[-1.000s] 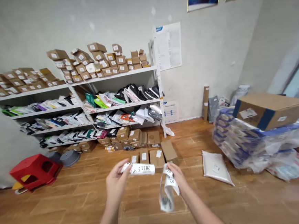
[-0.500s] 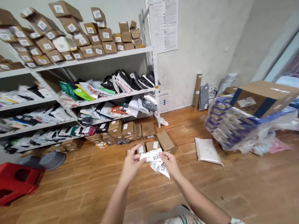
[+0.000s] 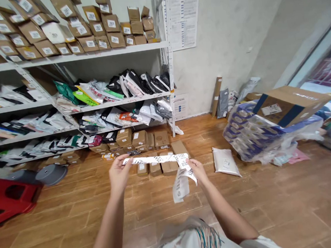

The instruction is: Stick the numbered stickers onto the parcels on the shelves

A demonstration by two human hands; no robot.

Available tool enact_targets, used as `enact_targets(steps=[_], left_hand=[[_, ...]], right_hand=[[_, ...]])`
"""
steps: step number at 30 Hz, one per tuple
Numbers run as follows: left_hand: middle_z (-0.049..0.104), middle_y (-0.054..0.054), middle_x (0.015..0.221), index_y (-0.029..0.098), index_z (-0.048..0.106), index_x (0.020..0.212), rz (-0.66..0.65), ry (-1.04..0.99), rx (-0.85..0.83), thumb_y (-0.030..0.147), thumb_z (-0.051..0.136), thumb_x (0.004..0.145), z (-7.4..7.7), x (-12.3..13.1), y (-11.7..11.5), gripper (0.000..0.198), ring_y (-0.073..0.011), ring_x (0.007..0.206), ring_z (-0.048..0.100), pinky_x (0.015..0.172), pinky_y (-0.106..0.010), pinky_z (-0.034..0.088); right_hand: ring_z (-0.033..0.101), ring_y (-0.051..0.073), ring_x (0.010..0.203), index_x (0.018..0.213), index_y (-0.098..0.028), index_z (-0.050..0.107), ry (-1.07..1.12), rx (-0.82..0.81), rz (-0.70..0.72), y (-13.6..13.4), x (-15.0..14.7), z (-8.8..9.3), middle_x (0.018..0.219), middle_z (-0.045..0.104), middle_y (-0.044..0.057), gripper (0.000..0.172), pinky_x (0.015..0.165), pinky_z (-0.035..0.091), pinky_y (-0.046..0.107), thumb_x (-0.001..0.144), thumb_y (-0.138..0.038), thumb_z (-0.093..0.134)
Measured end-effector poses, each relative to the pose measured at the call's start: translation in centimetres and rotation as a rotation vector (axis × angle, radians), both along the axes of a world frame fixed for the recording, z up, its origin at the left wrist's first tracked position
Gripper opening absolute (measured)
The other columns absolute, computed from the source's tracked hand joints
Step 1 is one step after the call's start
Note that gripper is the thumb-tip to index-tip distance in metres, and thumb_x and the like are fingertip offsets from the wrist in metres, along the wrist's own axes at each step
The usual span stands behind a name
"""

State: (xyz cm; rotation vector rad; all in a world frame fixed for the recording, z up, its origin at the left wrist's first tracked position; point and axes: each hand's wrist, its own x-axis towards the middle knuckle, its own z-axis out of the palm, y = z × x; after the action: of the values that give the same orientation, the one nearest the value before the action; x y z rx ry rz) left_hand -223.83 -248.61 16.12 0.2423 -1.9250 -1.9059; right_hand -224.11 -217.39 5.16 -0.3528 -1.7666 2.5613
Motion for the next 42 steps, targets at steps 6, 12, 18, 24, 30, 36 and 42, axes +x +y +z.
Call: enact_targets(steps=[6,12,18,24,30,36,42], left_hand=[[0.07,-0.006,0.089,0.013,0.069,0.09,0.051,-0.19,0.013,0.041,0.082,0.056,-0.5,-0.9,-4.8,0.046,-0.0131,0.071,0.063,0.063,-0.023,0.052],[0.07,-0.013,0.111,0.014,0.068,0.11,-0.257,-0.297,0.103,0.03,0.086,0.051,-0.5,-0.4,-4.4,0.063,-0.0212,0.094,0.067,0.084,-0.033,0.055],[0.072,-0.014,0.106,0.014,0.072,0.1,-0.231,-0.139,-0.098,0.042,0.08,0.063,0.1,-1.7,-2.7,0.047,-0.0258,0.101,0.065,0.098,-0.041,0.047],[0.07,-0.012,0.109,0.017,0.069,0.096,-0.254,-0.208,-0.073,0.057,0.069,0.068,-3.0,-2.3,-0.3,0.049,-0.0265,0.106,0.062,0.09,-0.039,0.049],[0.07,-0.016,0.084,0.015,0.067,0.083,-0.414,-0.693,0.113,0.08,0.048,0.07,-10.4,3.2,3.5,0.07,-0.0329,0.08,0.068,0.064,-0.045,0.054],[0.07,-0.007,0.087,0.015,0.062,0.095,-0.413,-0.67,0.742,0.037,0.073,0.077,-13.2,0.9,5.4,0.03,-0.0171,0.081,0.069,0.078,-0.028,0.054],[0.067,-0.006,0.096,0.02,0.055,0.116,-0.26,-0.377,0.658,0.025,0.068,0.081,-10.8,-4.5,1.9,0.038,-0.0153,0.085,0.068,0.079,-0.028,0.055]], right_hand=[[0.054,0.017,0.059,0.073,-0.016,0.069,0.13,0.23,-0.058,2.4,-0.2,-1.3,0.066,0.067,0.003,0.037,0.056,0.039,0.027,0.071,-0.053,0.071],[0.059,0.025,0.082,0.078,-0.022,0.073,0.409,0.631,-0.095,3.0,0.6,-2.5,0.082,0.069,0.007,0.019,0.079,0.042,0.035,0.078,-0.041,0.068],[0.062,0.023,0.074,0.087,-0.024,0.074,0.586,0.892,0.156,1.3,2.1,-4.7,0.081,0.071,0.008,0.018,0.071,0.045,0.034,0.087,-0.033,0.058],[0.062,0.02,0.068,0.084,-0.025,0.075,0.653,0.863,0.339,-1.9,3.9,-4.2,0.075,0.07,0.006,0.017,0.065,0.044,0.031,0.086,-0.032,0.061],[0.062,0.021,0.075,0.093,-0.028,0.075,0.624,0.874,0.293,-3.4,4.6,-3.4,0.082,0.072,0.007,0.018,0.073,0.047,0.034,0.088,-0.031,0.059],[0.062,0.019,0.07,0.102,-0.029,0.074,0.781,0.863,0.641,-3.7,6.0,-5.4,0.086,0.075,0.005,0.02,0.074,0.047,0.034,0.085,-0.027,0.062],[0.055,0.016,0.06,0.103,-0.029,0.072,0.984,1.033,0.669,-4.1,6.7,-7.6,0.072,0.07,0.003,0.024,0.064,0.042,0.03,0.091,-0.024,0.051]])
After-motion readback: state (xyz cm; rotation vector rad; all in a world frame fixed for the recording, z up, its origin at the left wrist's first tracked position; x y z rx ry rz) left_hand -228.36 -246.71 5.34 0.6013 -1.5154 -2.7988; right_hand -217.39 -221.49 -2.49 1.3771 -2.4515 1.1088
